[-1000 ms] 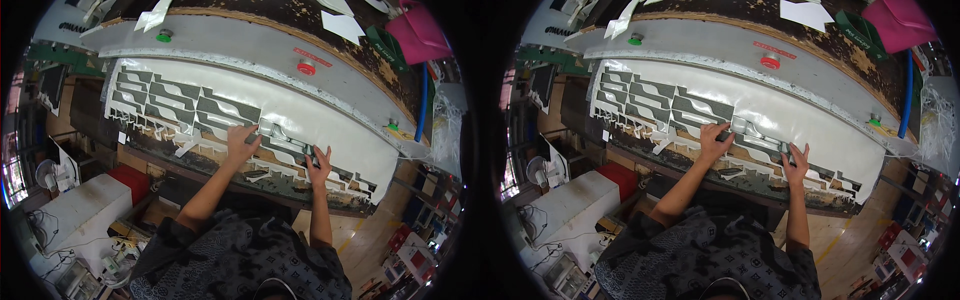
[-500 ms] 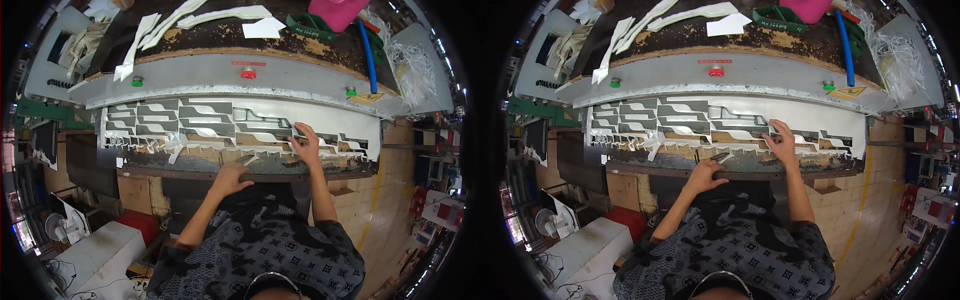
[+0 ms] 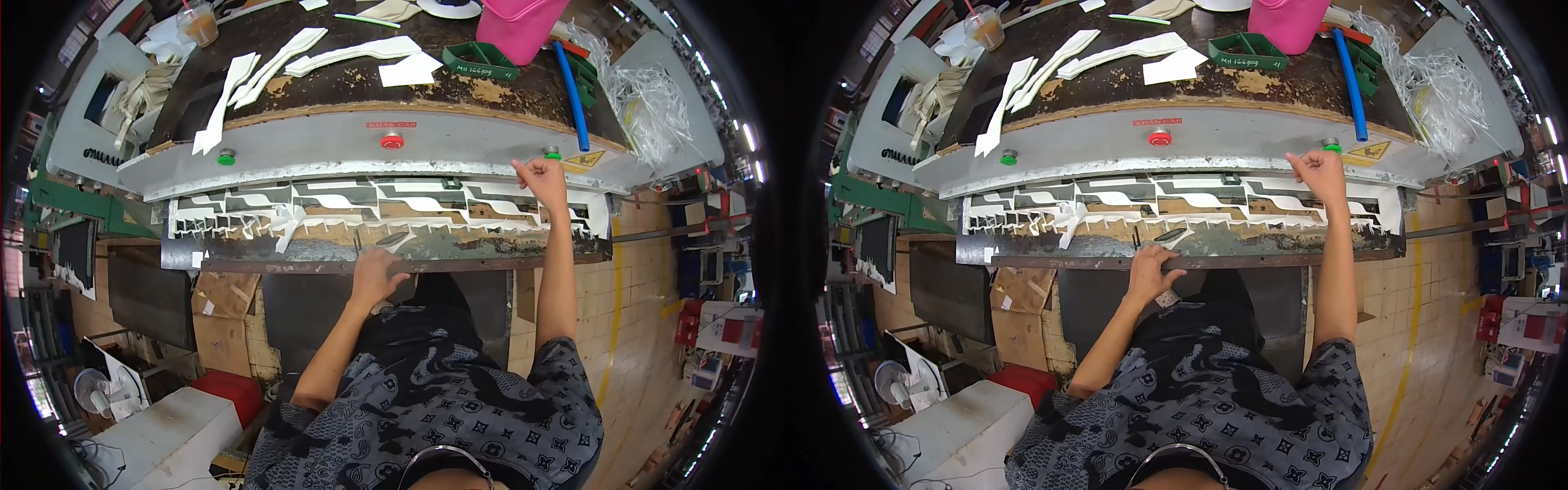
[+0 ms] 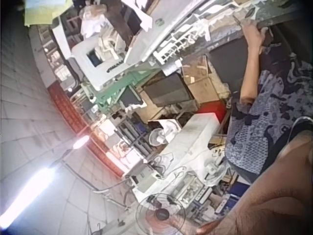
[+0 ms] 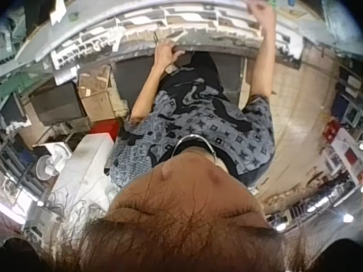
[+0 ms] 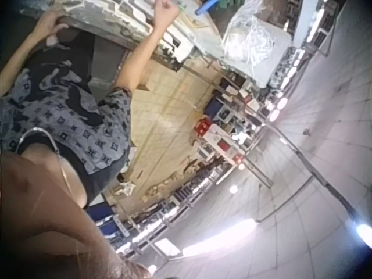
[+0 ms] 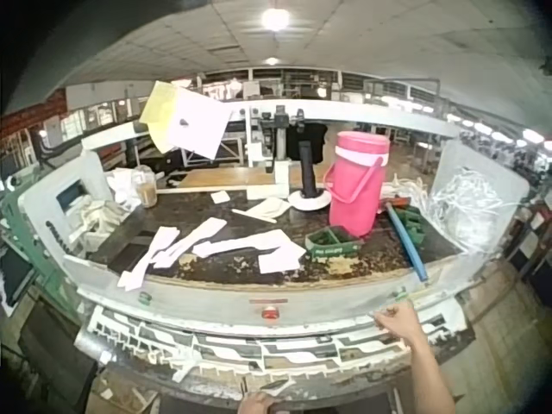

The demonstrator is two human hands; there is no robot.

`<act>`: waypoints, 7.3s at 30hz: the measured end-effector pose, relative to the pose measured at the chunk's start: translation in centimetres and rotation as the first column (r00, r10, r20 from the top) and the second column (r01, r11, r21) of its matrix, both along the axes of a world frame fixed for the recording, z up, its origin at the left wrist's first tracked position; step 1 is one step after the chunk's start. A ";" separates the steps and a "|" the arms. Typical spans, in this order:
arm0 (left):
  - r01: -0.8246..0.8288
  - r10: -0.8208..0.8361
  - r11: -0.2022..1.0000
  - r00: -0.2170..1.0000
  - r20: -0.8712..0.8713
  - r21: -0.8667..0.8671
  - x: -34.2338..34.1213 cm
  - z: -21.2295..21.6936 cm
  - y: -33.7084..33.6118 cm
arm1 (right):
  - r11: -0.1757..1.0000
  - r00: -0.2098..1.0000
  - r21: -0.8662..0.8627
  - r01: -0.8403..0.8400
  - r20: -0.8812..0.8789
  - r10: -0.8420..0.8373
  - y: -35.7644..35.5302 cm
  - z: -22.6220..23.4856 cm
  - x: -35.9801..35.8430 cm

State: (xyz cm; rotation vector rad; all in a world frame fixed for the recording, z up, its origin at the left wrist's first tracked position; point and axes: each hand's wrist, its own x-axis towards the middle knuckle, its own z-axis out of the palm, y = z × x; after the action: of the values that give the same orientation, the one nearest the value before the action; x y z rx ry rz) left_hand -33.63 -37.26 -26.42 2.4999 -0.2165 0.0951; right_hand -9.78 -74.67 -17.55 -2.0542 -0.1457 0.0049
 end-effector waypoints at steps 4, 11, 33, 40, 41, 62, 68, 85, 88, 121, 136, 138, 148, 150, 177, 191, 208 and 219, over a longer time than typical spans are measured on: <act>-0.024 0.021 0.998 0.998 0.058 0.052 -0.5 -0.2 -0.2 | 0.993 0.998 -0.111 0.045 -0.048 -0.050 -0.8 1.1 1.0; -0.052 0.050 0.999 0.993 0.107 0.010 0.5 -0.5 -0.7 | 0.991 0.995 -0.097 -0.092 0.020 0.094 1.9 -3.2 -3.4; -0.110 0.105 0.994 0.979 0.176 0.018 -0.2 1.3 -0.6 | 0.979 0.980 -0.083 -0.188 -0.088 0.181 4.7 -4.7 -13.9; -0.097 0.094 0.995 0.976 0.195 0.004 -0.4 1.3 -1.1 | 0.968 0.966 -0.239 -0.077 0.223 0.132 9.3 -7.5 -21.3; -0.098 0.095 0.995 0.977 0.189 0.004 -0.4 1.4 -1.2 | 0.962 0.957 -0.272 -0.038 0.266 0.113 9.4 -7.4 -21.8; 0.069 -0.074 0.997 0.917 -0.393 -0.027 0.9 3.6 -0.2 | 0.936 0.947 -0.183 -0.300 -0.178 0.269 6.8 -8.1 -20.1; 0.091 -0.081 0.993 0.989 0.121 -0.071 10.0 2.4 -4.5 | 0.995 0.992 0.045 0.085 -0.099 -0.080 6.2 -10.8 -14.5; 0.069 0.068 0.883 0.960 0.272 -0.464 15.1 11.5 -0.3 | 0.983 0.988 -0.170 -0.072 0.123 0.094 7.7 -17.7 -11.2; 0.175 -0.040 0.906 0.942 0.334 -0.386 15.3 13.9 1.7 | 0.999 0.999 0.024 0.030 0.036 -0.031 9.3 -16.9 -10.6; 0.314 -0.303 0.936 0.949 -0.089 0.159 23.3 -1.9 4.9 | 0.941 0.972 -0.281 -0.188 0.086 0.220 10.7 -17.7 -1.6; -0.287 0.288 0.954 0.958 -0.001 -0.090 17.5 -6.5 5.2 | 0.988 0.988 -0.116 -0.099 0.107 0.111 11.1 -19.0 -3.1; -0.288 0.292 0.954 0.956 0.042 -0.081 17.4 -7.0 5.3 | 0.989 0.987 -0.104 -0.106 0.105 0.117 11.1 -19.1 -3.2; -0.250 0.251 0.968 0.962 0.103 -0.024 17.8 -7.0 5.0 | 0.987 0.977 -0.115 -0.110 0.172 0.129 10.7 -19.4 -3.1; -0.254 0.256 0.967 0.960 0.112 -0.031 18.0 -7.1 5.1 | 0.985 0.973 -0.083 -0.149 0.163 0.161 10.8 -17.5 -2.7; -0.298 0.302 0.953 0.945 0.126 -0.048 18.3 -6.8 5.6 | 0.985 0.986 -0.130 -0.114 0.107 0.129 11.2 -18.4 -2.0; -0.316 0.322 0.946 0.943 0.086 -0.073 18.8 -6.5 5.6 | 0.982 0.981 -0.147 -0.116 0.137 0.136 11.3 -17.8 -1.5; 0.089 -0.090 0.996 0.954 -0.284 -0.019 5.4 1.6 1.3 | 1.000 0.996 -0.030 -0.001 0.089 0.004 5.9 -8.4 1.7; 0.005 -0.006 1.000 0.997 -0.072 -0.018 4.5 -0.9 0.9 | 0.967 0.977 -0.255 0.006 0.207 0.049 -2.8 -2.3 7.9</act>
State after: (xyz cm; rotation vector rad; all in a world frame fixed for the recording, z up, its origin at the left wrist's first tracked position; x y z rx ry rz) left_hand -29.16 -36.32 -27.35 2.4794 -0.1911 0.0041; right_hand -1.85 -77.49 -19.89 -2.3068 -0.3137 -0.1916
